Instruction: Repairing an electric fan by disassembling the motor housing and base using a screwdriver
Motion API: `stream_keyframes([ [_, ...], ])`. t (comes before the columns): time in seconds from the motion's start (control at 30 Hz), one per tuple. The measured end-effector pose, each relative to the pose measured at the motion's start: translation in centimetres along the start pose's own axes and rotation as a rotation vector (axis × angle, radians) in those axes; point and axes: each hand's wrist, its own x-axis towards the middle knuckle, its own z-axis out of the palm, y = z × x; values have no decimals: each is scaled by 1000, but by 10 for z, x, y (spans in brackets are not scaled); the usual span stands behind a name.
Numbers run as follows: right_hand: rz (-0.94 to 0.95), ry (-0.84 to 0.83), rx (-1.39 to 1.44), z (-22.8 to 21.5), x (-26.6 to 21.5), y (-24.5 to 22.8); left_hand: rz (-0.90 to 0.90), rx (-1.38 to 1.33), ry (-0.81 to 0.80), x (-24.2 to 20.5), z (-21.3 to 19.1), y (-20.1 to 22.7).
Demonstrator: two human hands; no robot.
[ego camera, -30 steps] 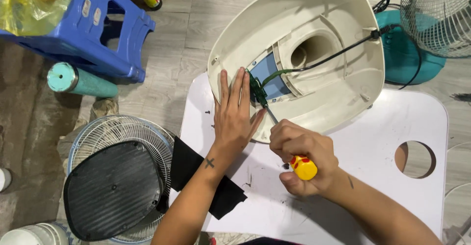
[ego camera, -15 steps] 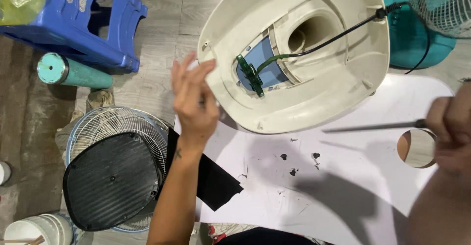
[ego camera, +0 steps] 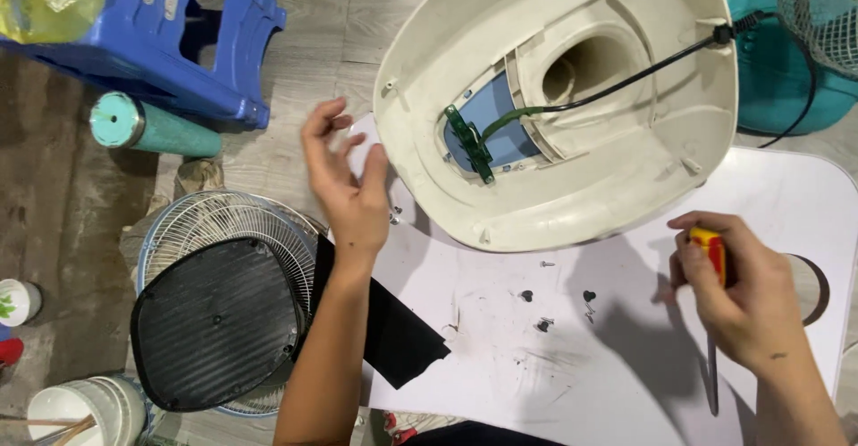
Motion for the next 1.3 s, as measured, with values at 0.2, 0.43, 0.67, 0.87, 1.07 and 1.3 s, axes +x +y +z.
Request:
stream_keyframes([
  [0.2,125,-152,-501,22,10,21,-300,-233,-219,-3,6,-3],
  [0.43,35,-109,-426,35,2,43,-415,-170,-203,6,9,-8],
  [0.67,-128,-81,-460,31,-6,12,-536,-187,-67,10,11,-12],
  [0.87,-263,-26,-526,33,-6,30,-520,-124,-14,9,17,-18],
  [1.07,-369,-5,-455,28,-1,41,-510,-128,6,7,21,-20],
  [1.3,-272,-94,-409,24,3,41,-534,-400,12,10,15,-22],
])
